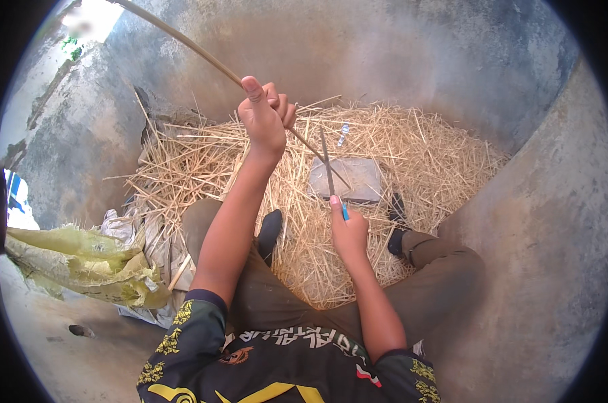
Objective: The person sits on the floor and uses a knife to split long bamboo sticks into thin strips. They hold the bamboo vertically and strike it with the knife to separate the fibers, then gather the resulting strips into a pile.
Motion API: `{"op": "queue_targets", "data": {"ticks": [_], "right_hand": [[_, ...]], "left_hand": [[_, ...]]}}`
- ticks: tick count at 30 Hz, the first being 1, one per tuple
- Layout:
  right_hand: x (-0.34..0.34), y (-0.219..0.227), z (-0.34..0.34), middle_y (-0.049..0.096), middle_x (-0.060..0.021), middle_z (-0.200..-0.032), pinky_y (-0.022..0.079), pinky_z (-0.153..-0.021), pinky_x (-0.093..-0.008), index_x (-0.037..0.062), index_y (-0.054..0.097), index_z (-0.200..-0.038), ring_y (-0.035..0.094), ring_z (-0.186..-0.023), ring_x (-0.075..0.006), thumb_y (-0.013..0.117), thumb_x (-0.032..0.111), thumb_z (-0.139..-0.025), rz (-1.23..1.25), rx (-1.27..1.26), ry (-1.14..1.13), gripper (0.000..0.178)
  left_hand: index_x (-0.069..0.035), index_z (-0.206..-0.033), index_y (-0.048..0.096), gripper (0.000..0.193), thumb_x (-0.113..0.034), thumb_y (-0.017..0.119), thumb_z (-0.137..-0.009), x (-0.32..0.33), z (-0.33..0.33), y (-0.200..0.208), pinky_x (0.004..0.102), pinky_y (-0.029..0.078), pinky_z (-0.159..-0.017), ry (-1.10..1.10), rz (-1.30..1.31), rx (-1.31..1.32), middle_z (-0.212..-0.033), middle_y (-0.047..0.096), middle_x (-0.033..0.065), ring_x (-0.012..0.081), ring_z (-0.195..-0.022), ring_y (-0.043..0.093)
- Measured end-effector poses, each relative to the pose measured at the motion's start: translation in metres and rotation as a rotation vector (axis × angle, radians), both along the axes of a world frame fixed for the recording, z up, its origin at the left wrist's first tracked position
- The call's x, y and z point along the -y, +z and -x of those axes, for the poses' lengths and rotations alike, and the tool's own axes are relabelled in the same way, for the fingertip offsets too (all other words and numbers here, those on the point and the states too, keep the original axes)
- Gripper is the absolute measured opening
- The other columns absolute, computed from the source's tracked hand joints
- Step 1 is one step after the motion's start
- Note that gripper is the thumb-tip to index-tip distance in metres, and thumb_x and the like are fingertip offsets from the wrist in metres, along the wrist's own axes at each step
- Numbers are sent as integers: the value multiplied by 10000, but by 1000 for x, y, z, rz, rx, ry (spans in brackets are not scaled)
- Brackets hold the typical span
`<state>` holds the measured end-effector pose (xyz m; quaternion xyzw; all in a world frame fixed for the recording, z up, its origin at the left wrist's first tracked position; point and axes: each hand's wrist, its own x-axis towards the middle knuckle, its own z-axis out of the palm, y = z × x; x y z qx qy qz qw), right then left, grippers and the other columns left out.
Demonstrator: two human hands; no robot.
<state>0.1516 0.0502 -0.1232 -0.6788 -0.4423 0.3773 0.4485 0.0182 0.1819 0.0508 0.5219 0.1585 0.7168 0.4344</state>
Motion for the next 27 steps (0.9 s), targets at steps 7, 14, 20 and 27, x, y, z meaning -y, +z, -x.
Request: {"op": "queue_targets", "data": {"ticks": [7, 14, 20, 27], "right_hand": [[5, 41, -19, 473, -19, -510, 349, -357, -247, 82, 538, -731, 433, -382, -105, 545, 494, -1014, 192, -998, 58, 500], [22, 9, -6, 512, -22, -544, 398, -442, -263, 40, 547, -742, 513, -477, -91, 554, 334, -1036, -804, -124, -49, 417], [8, -4, -2, 520, -27, -531, 402, -430, -294, 60, 547, -625, 532, -465, -129, 558, 563, -978, 15, 262, -27, 614], [11, 36, -9, 494, -15, -539, 373, -377, -243, 60, 531, -698, 470, -414, -88, 578, 484, -999, 80, -486, -38, 521]], "left_hand": [[-144, -629, 269, 664, -702, 403, -963, 1, 2, 2, 247, 152, -396, 19, -5, -12, -525, 227, -69, 50, -427, 200], [-147, -610, 283, 664, -693, 404, -968, 6, -6, 0, 246, 158, -395, -23, -58, -28, -520, 236, -72, 48, -420, 212], [-137, -603, 293, 653, -648, 409, -993, 17, -9, -5, 242, 166, -394, -61, -45, -10, -515, 241, -66, 54, -419, 221], [-129, -634, 299, 646, -658, 410, -986, 10, -2, -6, 247, 169, -405, -80, -94, -12, -552, 239, -67, 55, -438, 214]]}}
